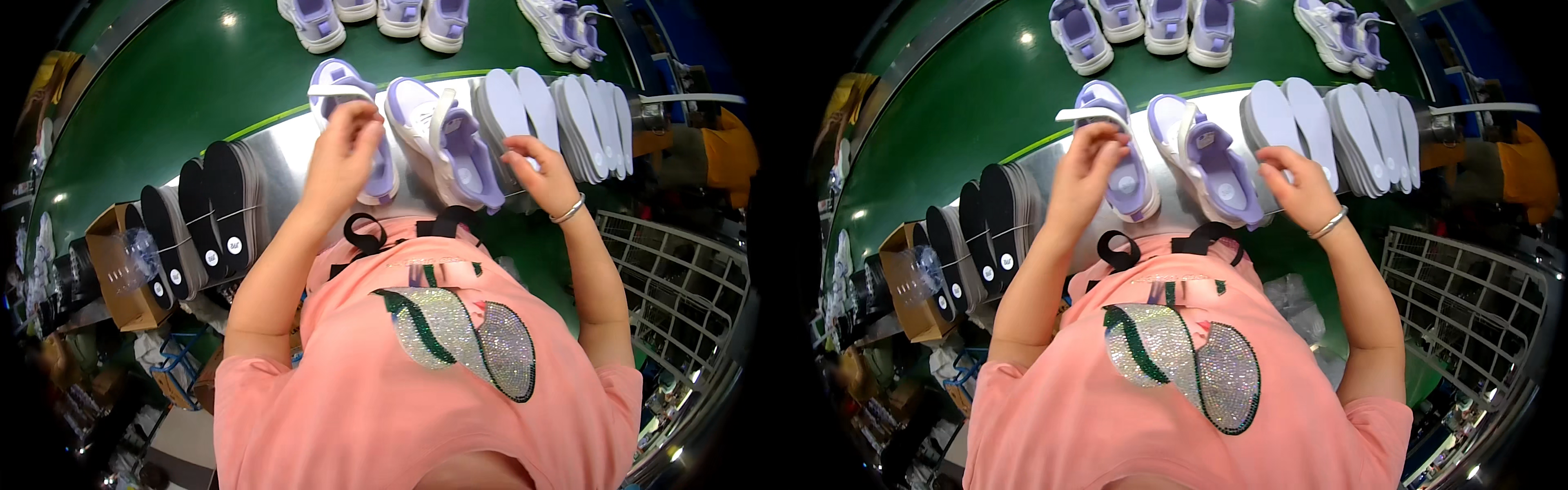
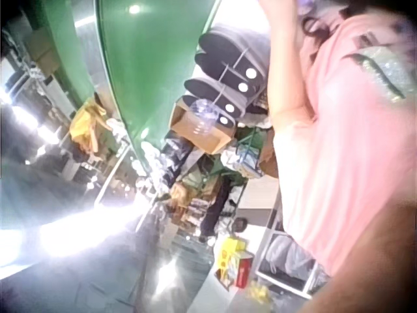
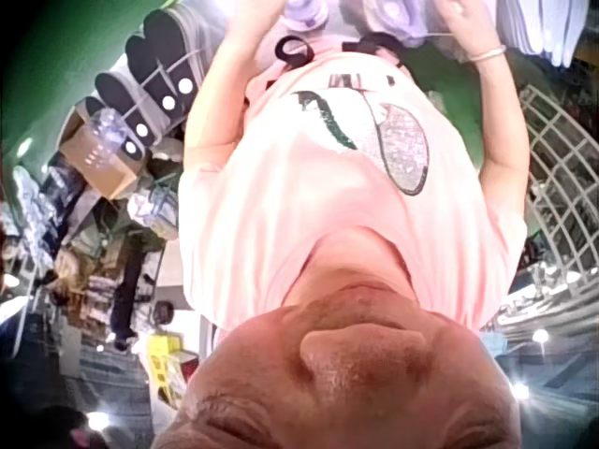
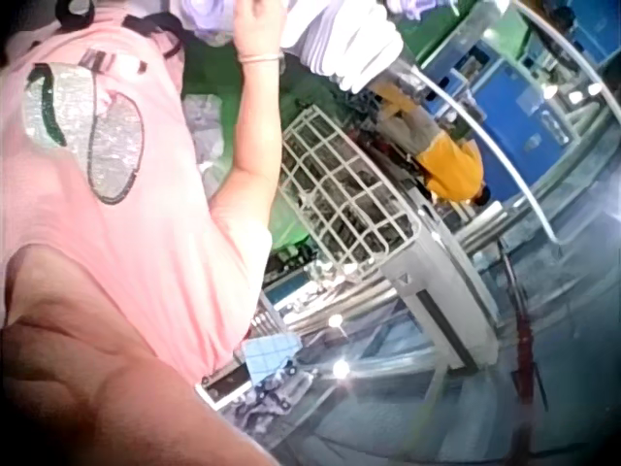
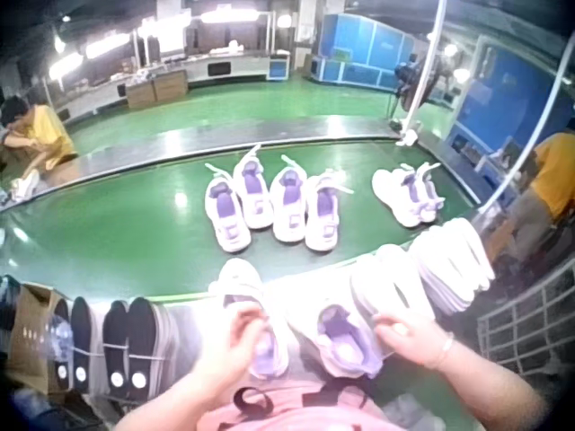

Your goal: The person inserts white insoles into purple and white sneakers, then gathers more insoles from a plastic bag on the floor.

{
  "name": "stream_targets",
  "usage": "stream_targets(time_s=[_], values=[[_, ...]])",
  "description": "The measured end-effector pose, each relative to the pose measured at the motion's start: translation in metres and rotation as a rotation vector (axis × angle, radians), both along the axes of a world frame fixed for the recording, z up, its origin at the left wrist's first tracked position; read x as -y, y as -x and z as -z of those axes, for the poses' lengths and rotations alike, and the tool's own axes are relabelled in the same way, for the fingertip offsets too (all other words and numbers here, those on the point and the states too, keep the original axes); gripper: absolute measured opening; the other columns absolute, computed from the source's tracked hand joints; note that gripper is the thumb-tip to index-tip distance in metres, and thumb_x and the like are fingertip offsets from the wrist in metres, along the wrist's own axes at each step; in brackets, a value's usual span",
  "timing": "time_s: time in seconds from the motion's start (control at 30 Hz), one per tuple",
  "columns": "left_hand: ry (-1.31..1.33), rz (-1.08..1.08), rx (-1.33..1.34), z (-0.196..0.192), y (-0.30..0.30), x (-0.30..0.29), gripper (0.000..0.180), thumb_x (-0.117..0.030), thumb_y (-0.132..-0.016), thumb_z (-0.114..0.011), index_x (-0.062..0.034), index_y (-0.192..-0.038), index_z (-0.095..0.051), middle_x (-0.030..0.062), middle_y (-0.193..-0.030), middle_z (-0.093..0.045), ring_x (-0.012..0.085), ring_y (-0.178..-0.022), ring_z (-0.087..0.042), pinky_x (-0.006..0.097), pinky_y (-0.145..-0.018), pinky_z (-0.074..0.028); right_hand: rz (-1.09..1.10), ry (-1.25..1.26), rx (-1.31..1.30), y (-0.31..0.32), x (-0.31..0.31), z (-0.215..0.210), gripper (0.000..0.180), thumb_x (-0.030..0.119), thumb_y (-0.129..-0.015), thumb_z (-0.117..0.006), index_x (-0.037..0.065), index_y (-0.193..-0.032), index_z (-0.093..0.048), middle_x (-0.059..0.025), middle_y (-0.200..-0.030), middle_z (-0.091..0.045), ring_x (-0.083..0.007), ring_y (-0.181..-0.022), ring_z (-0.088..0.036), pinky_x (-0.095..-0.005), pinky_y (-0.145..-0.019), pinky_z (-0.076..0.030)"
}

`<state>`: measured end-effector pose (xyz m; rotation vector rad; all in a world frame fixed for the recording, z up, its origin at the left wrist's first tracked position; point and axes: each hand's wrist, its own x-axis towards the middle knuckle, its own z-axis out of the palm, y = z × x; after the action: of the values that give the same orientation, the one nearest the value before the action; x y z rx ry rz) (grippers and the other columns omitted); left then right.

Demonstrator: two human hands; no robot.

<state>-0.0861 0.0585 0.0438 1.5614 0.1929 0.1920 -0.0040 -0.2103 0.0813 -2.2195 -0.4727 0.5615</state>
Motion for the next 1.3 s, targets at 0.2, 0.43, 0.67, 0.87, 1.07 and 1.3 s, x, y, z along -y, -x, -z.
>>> stream_targets(time_s=[0.2,0.43,0.67,0.87,1.07,1.3], values=[[-0.280,0.016,-0.260,0.007,0.031,-0.012,0.024,-0.017,-0.086,-0.047,0.0021,-0.100,-0.051,0.0151,-0.083,-0.061,0.0176,-0.075,-0.060,0.027,-0.071,-0.045,0.193,-0.007,-0.414,0.022,-0.002,0.072,0.044,0.017,-0.080,-0.054,-0.004,-0.115,-0.040,-0.0158,-0.105,-0.052,-0.0198,-0.092,-0.053,-0.0291,-0.078,-0.044],[-1.124,0.547,-0.583,-0.016,0.008,0.007,0.053,-0.050,-0.077,-0.046,0.0009,-0.086,-0.058,0.0178,-0.075,-0.061,0.0310,-0.072,-0.061,0.039,-0.064,-0.046,0.062,-0.133,-0.566,0.032,-0.061,0.067,0.053,0.026,-0.078,-0.058,-0.009,-0.114,-0.039,-0.0185,-0.103,-0.053,-0.0216,-0.091,-0.055,-0.0301,-0.078,-0.044],[-0.982,0.712,-0.729,-0.009,-0.011,-0.002,0.045,-0.046,-0.070,-0.058,-0.0012,-0.076,-0.063,0.0182,-0.081,-0.062,0.0307,-0.078,-0.060,0.039,-0.067,-0.047,0.050,-0.058,-0.462,0.027,-0.068,0.095,0.050,0.021,-0.073,-0.055,-0.011,-0.109,-0.041,-0.0206,-0.098,-0.054,-0.0243,-0.090,-0.055,-0.0301,-0.078,-0.044],[-1.140,0.280,-0.570,-0.034,0.000,0.005,0.071,-0.060,-0.070,-0.051,0.0076,-0.093,-0.047,0.0215,-0.069,-0.059,0.0331,-0.067,-0.061,0.041,-0.058,-0.048,-0.085,-0.038,-0.323,0.042,-0.091,0.058,0.035,0.025,-0.074,-0.054,-0.006,-0.091,-0.053,-0.0233,-0.077,-0.057,-0.0304,-0.076,-0.058,-0.0379,-0.069,-0.044],[-1.038,0.065,-0.531,-0.005,0.004,-0.026,0.037,-0.031,-0.074,-0.057,-0.0005,-0.091,-0.046,0.0186,-0.068,-0.060,0.0364,-0.063,-0.059,0.045,-0.057,-0.046,-0.379,0.094,-0.312,0.020,-0.102,0.050,0.031,0.027,-0.081,-0.048,-0.001,-0.092,-0.055,-0.0207,-0.087,-0.057,-0.0348,-0.078,-0.055,-0.0384,-0.070,-0.043],[-0.649,-0.452,-0.066,-0.033,-0.012,-0.153,0.041,-0.030,-0.074,-0.057,0.0007,-0.099,-0.047,0.0229,-0.089,-0.057,0.0381,-0.087,-0.054,0.041,-0.074,-0.042,-0.068,-0.002,0.566,-0.096,-0.107,0.042,0.036,0.015,-0.074,-0.053,0.004,-0.108,-0.049,-0.0169,-0.104,-0.052,-0.0339,-0.094,-0.049,-0.0384,-0.081,-0.040]])
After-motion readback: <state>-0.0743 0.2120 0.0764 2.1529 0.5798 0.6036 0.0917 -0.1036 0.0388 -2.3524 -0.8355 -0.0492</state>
